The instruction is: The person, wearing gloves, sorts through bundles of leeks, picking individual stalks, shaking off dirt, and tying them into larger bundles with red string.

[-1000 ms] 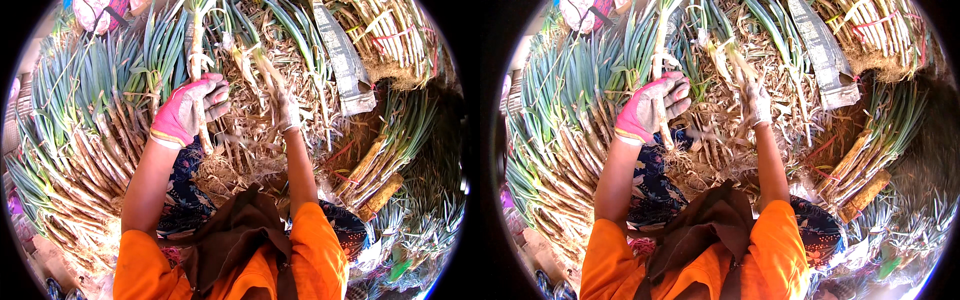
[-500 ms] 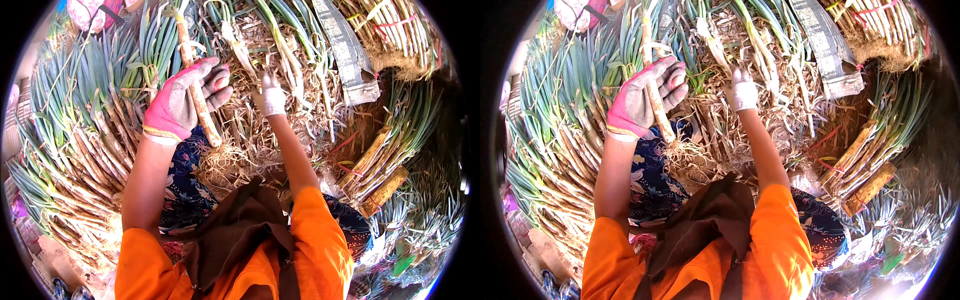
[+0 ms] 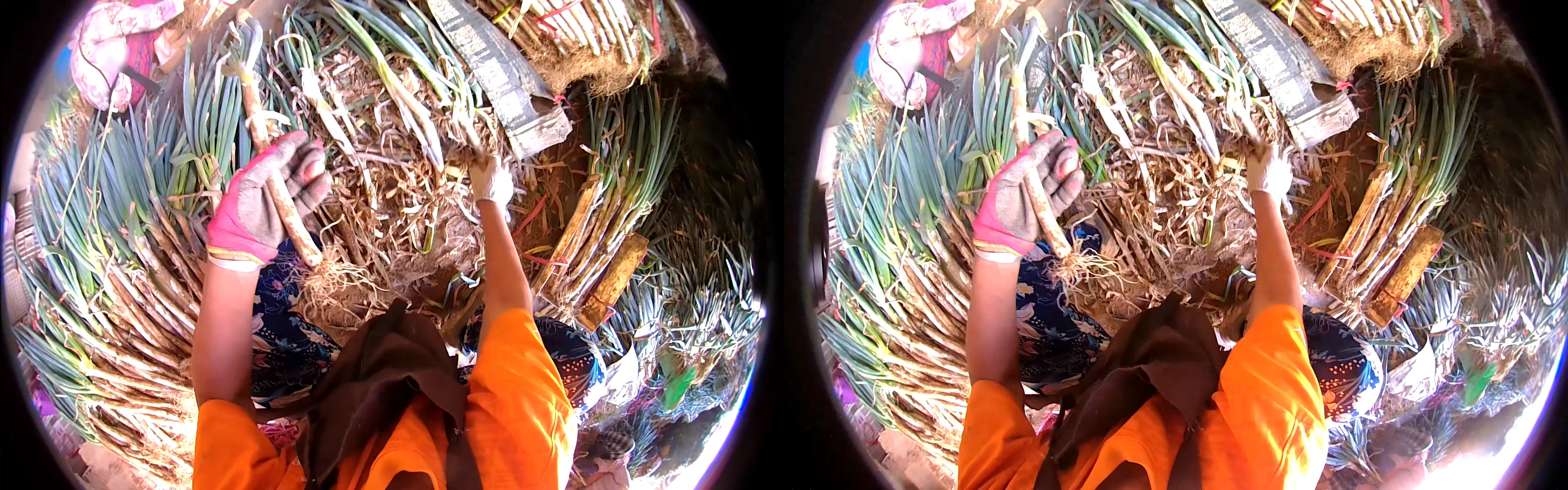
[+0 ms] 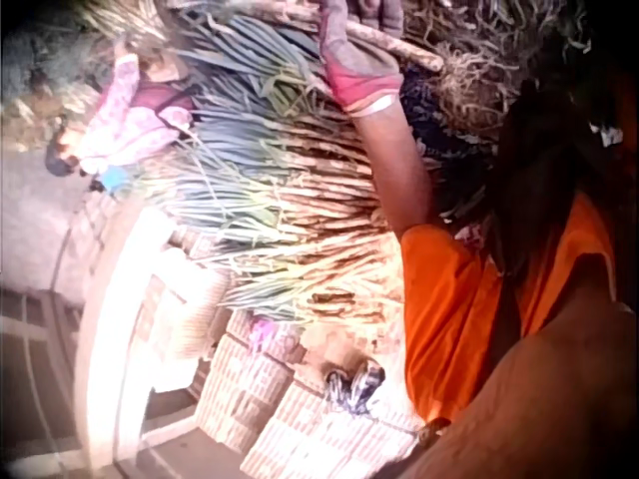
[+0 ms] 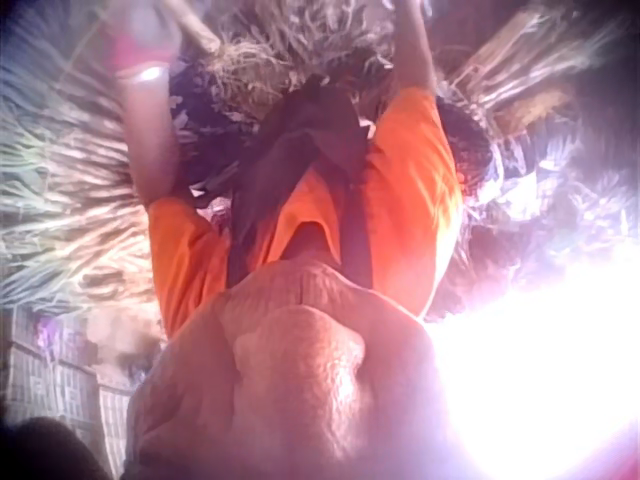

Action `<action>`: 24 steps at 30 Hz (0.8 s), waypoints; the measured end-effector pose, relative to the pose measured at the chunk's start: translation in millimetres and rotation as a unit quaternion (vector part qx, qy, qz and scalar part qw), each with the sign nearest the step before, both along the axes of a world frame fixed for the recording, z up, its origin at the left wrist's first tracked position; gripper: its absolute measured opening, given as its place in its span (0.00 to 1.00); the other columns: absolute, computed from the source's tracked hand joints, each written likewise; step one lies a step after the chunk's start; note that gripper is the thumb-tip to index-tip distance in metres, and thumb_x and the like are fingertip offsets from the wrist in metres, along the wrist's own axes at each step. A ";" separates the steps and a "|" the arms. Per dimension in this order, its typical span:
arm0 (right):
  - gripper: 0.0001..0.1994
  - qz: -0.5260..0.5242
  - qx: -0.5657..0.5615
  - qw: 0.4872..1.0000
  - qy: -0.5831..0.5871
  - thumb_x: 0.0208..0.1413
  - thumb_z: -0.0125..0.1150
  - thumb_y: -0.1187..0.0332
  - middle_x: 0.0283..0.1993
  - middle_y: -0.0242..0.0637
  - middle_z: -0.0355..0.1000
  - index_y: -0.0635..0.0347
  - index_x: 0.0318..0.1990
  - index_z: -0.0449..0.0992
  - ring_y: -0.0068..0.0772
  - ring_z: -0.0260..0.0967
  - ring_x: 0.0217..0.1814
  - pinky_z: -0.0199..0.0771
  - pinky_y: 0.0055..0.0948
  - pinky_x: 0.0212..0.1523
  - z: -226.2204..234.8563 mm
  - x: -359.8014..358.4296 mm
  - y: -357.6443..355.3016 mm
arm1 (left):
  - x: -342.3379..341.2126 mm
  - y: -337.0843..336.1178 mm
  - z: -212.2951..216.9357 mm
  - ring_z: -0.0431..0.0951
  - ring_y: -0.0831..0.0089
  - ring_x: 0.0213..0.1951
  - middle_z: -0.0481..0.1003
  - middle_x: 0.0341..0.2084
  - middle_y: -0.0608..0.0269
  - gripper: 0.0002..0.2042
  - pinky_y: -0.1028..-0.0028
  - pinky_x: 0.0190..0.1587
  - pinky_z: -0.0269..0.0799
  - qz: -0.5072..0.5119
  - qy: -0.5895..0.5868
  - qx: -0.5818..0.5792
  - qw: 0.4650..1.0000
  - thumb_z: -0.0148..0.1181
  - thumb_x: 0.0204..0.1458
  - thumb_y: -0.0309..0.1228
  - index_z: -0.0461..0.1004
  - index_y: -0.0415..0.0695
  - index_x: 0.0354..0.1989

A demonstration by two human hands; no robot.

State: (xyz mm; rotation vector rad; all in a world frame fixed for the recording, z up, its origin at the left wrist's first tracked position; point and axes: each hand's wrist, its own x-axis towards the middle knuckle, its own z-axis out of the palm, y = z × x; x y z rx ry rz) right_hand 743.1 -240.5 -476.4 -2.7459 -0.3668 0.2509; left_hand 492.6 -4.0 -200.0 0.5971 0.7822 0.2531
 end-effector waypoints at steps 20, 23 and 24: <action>0.20 0.078 -0.108 0.954 0.268 0.48 0.56 0.56 0.44 0.52 0.76 0.57 0.44 0.77 0.51 0.74 0.47 0.73 0.43 0.49 -19.0 -83.4 -53.1 | 4.8 -63.5 -9.5 0.75 0.69 0.41 0.74 0.42 0.56 0.17 0.65 0.47 0.77 -0.046 -0.073 -0.041 0.995 0.51 0.61 0.33 0.69 0.37 0.54; 0.19 0.004 0.015 0.963 0.269 0.48 0.58 0.54 0.35 0.47 0.77 0.60 0.38 0.78 0.43 0.75 0.34 0.75 0.38 0.37 -66.0 -63.8 -72.0 | 19.0 -71.7 -15.3 0.76 0.71 0.41 0.74 0.42 0.58 0.17 0.66 0.47 0.78 -0.081 -0.079 -0.057 0.992 0.51 0.61 0.34 0.69 0.36 0.54; 0.15 -0.035 0.131 0.936 0.325 0.48 0.58 0.58 0.28 0.40 0.71 0.61 0.35 0.76 0.33 0.67 0.26 0.68 0.33 0.27 -36.9 -73.8 -50.1 | 11.4 -68.8 -16.7 0.76 0.71 0.41 0.74 0.42 0.58 0.17 0.66 0.47 0.78 -0.064 -0.058 -0.047 0.995 0.52 0.61 0.34 0.69 0.36 0.54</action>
